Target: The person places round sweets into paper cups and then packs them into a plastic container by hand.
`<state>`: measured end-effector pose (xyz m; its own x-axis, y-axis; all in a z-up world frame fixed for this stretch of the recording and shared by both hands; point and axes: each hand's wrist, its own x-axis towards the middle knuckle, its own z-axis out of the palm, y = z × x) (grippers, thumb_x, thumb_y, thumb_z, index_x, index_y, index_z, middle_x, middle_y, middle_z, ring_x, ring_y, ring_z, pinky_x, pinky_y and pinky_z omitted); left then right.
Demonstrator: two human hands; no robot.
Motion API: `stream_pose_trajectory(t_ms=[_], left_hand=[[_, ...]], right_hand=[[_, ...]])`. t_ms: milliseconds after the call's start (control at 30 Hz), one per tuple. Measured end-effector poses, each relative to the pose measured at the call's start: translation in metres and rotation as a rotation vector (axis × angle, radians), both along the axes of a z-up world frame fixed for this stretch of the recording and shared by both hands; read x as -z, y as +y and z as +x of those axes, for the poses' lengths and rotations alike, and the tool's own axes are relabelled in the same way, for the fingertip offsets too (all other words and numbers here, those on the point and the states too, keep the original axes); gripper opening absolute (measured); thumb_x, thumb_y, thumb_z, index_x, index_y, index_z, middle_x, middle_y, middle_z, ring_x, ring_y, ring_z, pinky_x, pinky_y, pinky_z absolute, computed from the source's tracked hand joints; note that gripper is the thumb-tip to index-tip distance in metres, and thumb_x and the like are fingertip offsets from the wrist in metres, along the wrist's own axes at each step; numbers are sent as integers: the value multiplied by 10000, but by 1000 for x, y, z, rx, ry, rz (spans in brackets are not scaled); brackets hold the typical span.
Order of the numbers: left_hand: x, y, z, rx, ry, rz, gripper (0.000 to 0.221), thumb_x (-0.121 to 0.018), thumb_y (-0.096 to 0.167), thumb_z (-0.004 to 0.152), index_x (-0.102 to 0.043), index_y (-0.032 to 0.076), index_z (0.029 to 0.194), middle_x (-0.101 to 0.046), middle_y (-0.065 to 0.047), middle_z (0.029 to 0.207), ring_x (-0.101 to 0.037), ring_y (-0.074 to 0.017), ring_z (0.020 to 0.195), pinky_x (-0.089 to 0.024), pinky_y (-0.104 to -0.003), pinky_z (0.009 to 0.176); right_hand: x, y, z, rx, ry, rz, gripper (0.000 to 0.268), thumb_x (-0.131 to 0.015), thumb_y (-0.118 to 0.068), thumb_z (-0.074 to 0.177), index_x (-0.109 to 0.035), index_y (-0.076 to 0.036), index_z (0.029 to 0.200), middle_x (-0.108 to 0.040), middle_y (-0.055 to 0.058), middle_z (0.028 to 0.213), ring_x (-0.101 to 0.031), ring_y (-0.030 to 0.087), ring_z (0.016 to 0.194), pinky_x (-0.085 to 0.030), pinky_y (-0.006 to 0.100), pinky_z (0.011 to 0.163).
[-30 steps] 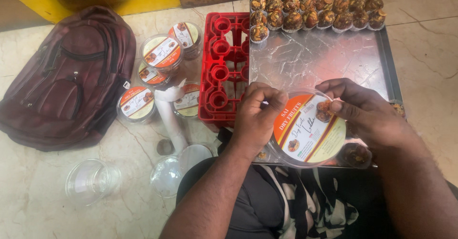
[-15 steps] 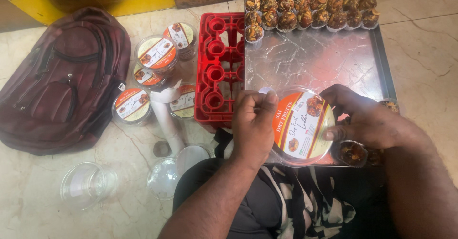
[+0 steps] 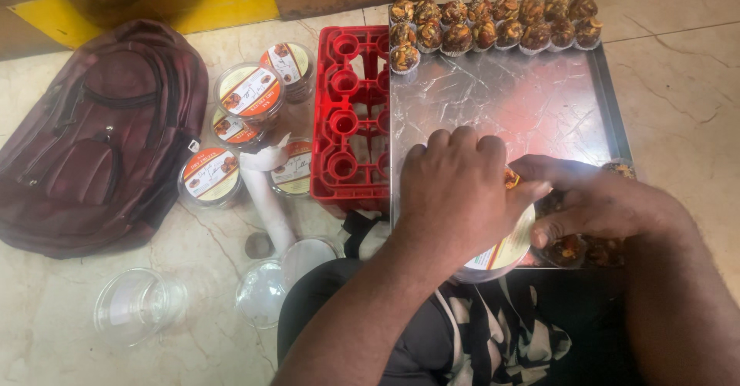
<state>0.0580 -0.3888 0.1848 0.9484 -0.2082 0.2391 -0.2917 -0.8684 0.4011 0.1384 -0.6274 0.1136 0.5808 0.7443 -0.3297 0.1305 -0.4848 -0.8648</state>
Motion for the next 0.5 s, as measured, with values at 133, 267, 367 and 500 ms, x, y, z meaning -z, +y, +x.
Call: stream_pose_trajectory(t_ms=[133, 267, 367, 500], left_hand=[[10, -7, 20, -11, -2, -256, 505, -739, 568, 883, -577, 116, 727, -574, -28, 601, -570, -166, 507, -444, -375, 473], [29, -1, 24, 85, -209, -405, 498, -735, 439, 937, -479, 173, 603, -482, 30, 512, -472, -124, 411, -360, -346, 405], [38, 6, 23, 164, -279, -461, 485, -736, 362, 955, -448, 161, 620, -478, 23, 541, -491, -123, 472, -379, -359, 468], [39, 10, 24, 158, -252, -515, 473, -761, 345, 945, -454, 153, 641, -485, 22, 560, -507, -122, 493, -404, -356, 475]], right_hand=[[-14, 5, -5, 185, 84, -417, 690, -866, -235, 713, -638, -203, 1364, -730, 67, 1219, -676, 233, 1192, -575, 438, 1030], [-10, 12, -3, -22, -128, -55, 460, -763, -199, 799, -674, -133, 1245, -723, 73, 1108, -724, 216, 1055, -603, 395, 939], [-2, 12, 0, 2, -143, -131, 357, -722, -191, 842, -681, -129, 1191, -731, 46, 1067, -710, 179, 1015, -598, 354, 892], [6, 9, 0, -56, -215, 101, 227, -667, -112, 909, -701, -69, 1129, -744, 85, 1068, -709, 206, 997, -588, 359, 871]])
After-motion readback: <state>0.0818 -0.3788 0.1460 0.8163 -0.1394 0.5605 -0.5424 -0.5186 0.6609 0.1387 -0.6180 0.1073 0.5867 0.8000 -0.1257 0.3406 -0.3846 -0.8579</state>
